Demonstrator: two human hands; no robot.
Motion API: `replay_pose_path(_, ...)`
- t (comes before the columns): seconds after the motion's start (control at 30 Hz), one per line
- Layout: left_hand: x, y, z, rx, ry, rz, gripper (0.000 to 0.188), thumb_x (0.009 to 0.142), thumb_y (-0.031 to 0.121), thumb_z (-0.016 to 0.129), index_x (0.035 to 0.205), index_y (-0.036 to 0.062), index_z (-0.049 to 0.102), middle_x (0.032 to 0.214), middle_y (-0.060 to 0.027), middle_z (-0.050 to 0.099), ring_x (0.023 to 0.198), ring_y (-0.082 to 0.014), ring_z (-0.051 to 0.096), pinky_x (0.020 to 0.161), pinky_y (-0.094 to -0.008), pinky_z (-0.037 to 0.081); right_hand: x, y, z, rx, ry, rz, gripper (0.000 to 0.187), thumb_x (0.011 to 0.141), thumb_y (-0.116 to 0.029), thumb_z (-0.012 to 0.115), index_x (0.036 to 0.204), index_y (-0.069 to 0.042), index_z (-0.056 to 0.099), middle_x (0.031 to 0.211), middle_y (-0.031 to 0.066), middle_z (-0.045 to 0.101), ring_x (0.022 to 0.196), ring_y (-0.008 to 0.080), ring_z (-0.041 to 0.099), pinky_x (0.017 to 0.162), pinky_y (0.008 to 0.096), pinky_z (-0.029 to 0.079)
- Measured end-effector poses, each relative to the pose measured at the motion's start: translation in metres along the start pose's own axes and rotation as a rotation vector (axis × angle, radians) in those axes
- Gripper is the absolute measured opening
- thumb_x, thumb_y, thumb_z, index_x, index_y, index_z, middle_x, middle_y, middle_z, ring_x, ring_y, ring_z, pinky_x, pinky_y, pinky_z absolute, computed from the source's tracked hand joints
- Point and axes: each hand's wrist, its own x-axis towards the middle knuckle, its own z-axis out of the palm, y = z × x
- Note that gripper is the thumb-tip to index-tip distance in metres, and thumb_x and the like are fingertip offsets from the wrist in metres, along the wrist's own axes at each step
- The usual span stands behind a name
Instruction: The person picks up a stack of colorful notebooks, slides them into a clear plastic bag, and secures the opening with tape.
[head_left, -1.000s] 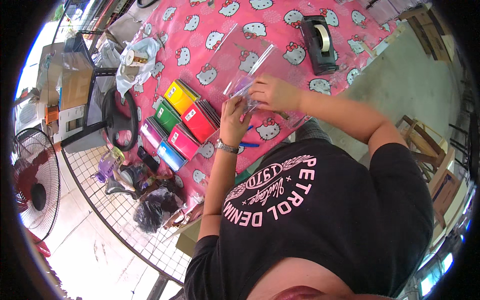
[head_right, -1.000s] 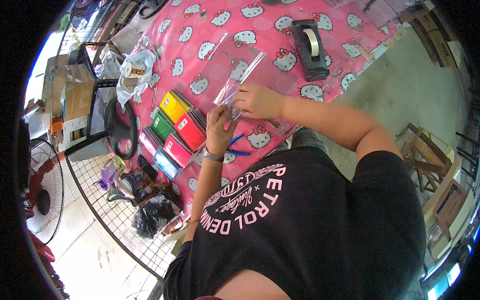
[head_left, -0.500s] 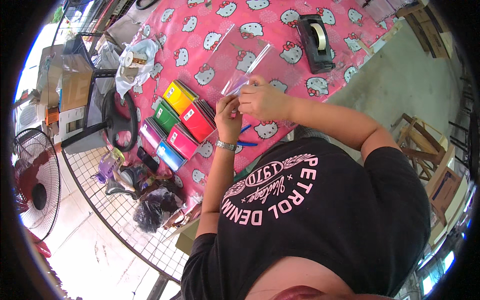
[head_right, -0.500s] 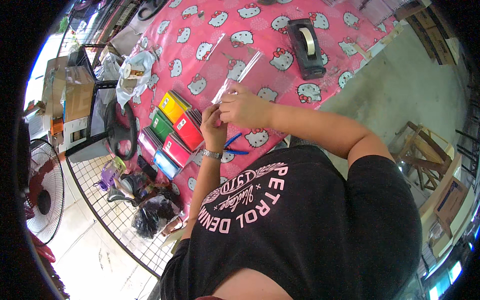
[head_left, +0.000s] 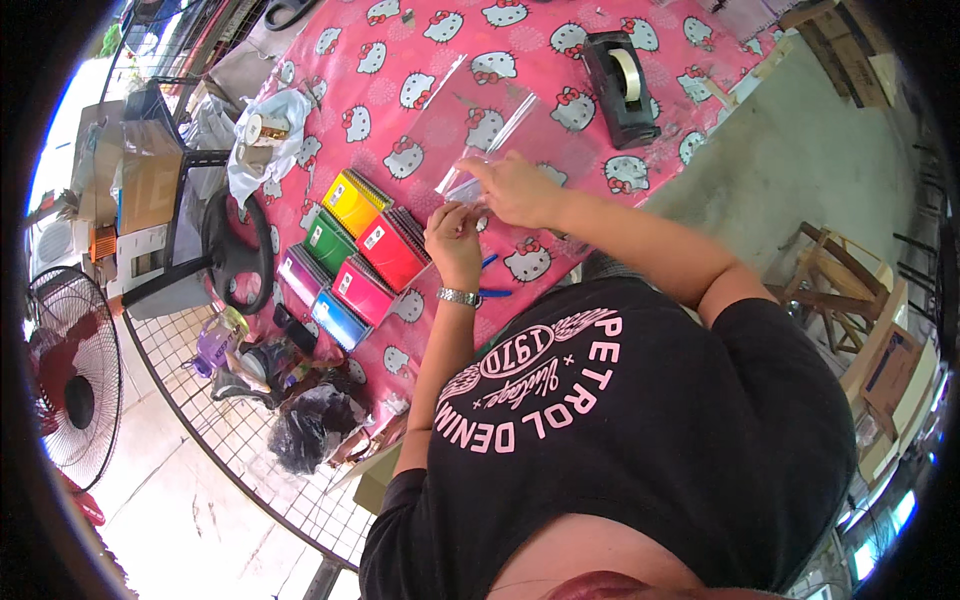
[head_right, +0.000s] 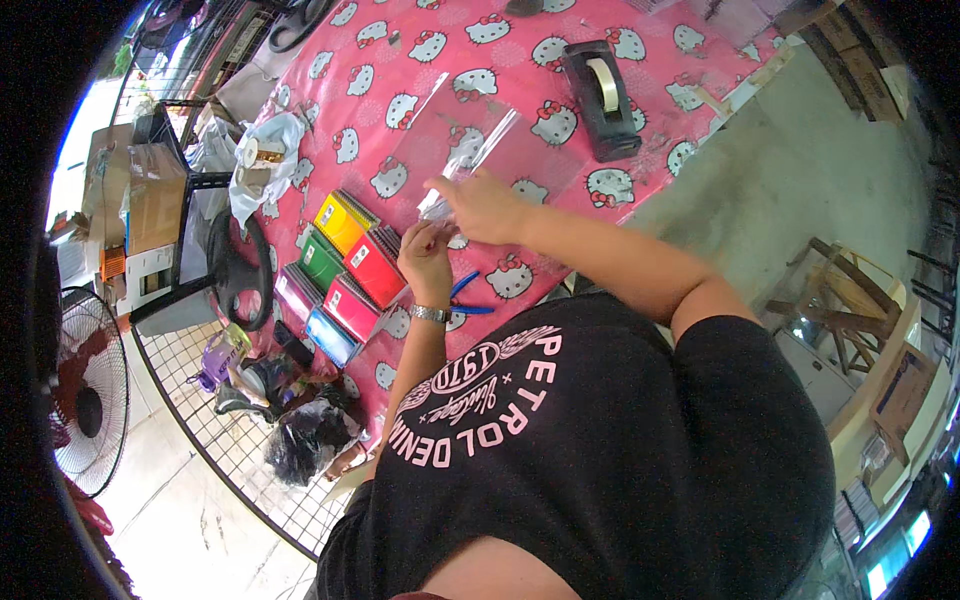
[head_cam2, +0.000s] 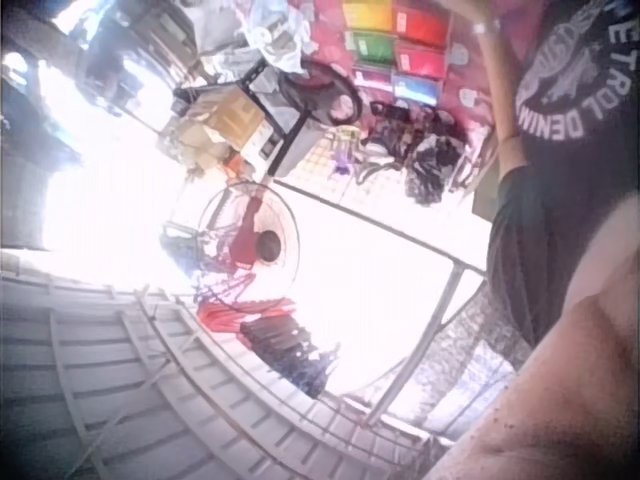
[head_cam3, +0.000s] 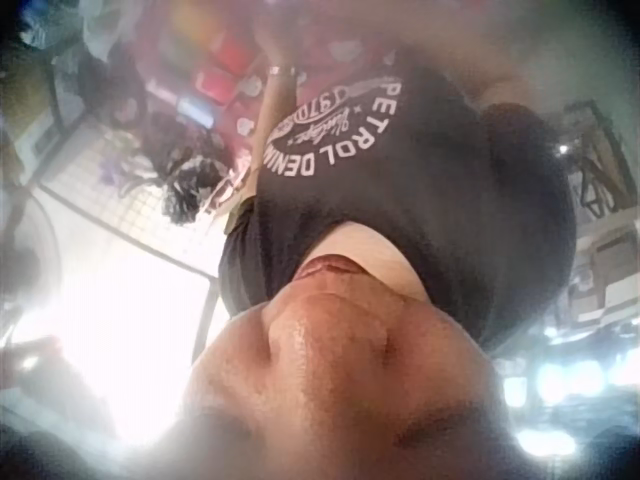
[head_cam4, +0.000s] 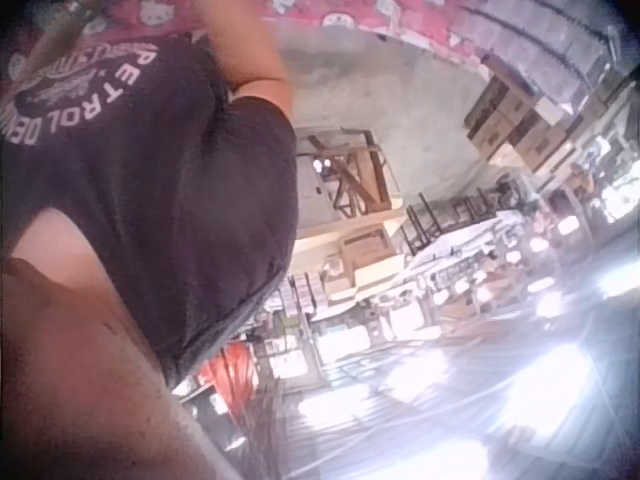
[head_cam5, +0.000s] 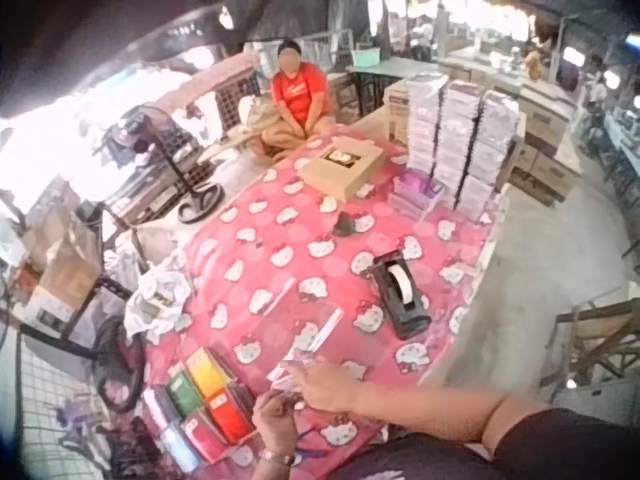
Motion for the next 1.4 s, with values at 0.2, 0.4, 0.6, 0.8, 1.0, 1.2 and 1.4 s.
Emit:
replay_pose_path(0.2,0.023,0.013,-0.013,0.248,-0.233,-0.237,0.041,0.062,0.019,0.077,0.102,0.0119,0.069,0.069,-0.0044,0.065,0.066,-0.024,0.059,0.064,-0.0393,0.047,-0.023,0.031,-0.018,0.108,0.329,0.071,0.04,0.086,-0.022,0.059,0.121,-0.007,0.049,0.117,0.0164,0.058,0.103,0.0293,0.057,0.088,0.044,0.04)
replay_pose_path(0.4,0.042,0.022,-0.02,0.424,-0.258,0.009,0.04,0.057,0.025,0.082,0.093,0.0123,0.071,0.105,-0.0071,0.059,0.108,-0.0298,0.049,0.091,-0.0438,0.038,-0.11,0.185,-0.059,0.043,0.776,0.765,0.033,0.082,-0.03,0.066,0.101,-0.003,0.064,0.081,0.0115,0.063,0.079,0.0245,0.06,0.072,0.0344,0.046)
replay_pose_path(0.6,0.039,-0.033,-0.011,-0.102,-0.351,-0.172,0.038,0.066,0.019,0.081,0.099,0.0062,0.067,0.081,-0.0083,0.066,0.068,-0.0148,0.059,0.067,-0.0285,0.048,-0.144,0.178,-0.031,1.183,0.856,0.346,0.012,0.088,-0.019,0.061,0.082,-0.009,0.057,0.069,0.0,0.051,0.06,0.0094,0.046,0.055,0.023,0.035)
replay_pose_path(0.8,0.026,-0.041,0.002,-0.322,-0.25,-0.259,0.033,0.07,0.015,0.078,0.099,0.0027,0.066,0.075,-0.0054,0.063,0.067,-0.009,0.055,0.064,-0.0251,0.046,-0.141,0.161,0.008,1.822,0.328,0.69,0.009,0.091,-0.011,0.054,0.085,-0.009,0.048,0.07,-0.0022,0.043,0.056,0.0073,0.039,0.049,0.0212,0.032)
replay_pose_path(1.0,0.026,-0.02,-0.001,-0.249,-0.263,-0.321,0.034,0.072,0.013,0.075,0.102,0.001,0.064,0.079,-0.0089,0.066,0.071,-0.0114,0.06,0.066,-0.0269,0.048,0.044,0.03,-0.048,0.571,-0.256,-0.138,0.034,0.08,-0.036,0.068,0.078,-0.003,0.06,0.069,0.0001,0.055,0.058,0.0145,0.051,0.053,0.0285,0.041)
replay_pose_path(1.2,0.022,-0.024,-0.011,-0.183,-0.239,-0.203,0.04,0.074,0.012,0.073,0.11,0.0028,0.06,0.107,-0.0123,0.059,0.092,-0.0266,0.064,0.078,-0.0341,0.05,0.134,0.017,-0.035,-0.358,-0.775,-0.24,0.056,0.069,-0.055,0.07,0.08,-0.001,0.063,0.071,0.0145,0.062,0.065,0.0258,0.058,0.06,0.0397,0.045)
replay_pose_path(1.4,0.006,-0.037,-0.015,0.199,-0.231,0.284,0.046,0.082,0.03,0.065,0.123,0.0145,0.053,0.139,-0.0153,0.04,0.118,-0.0337,0.049,0.095,-0.0402,0.042,0.099,0.082,-0.004,-0.033,-0.588,0.038,0.053,0.077,-0.055,0.066,0.086,-0.002,0.063,0.083,0.0146,0.064,0.077,0.0223,0.06,0.069,0.0364,0.046)
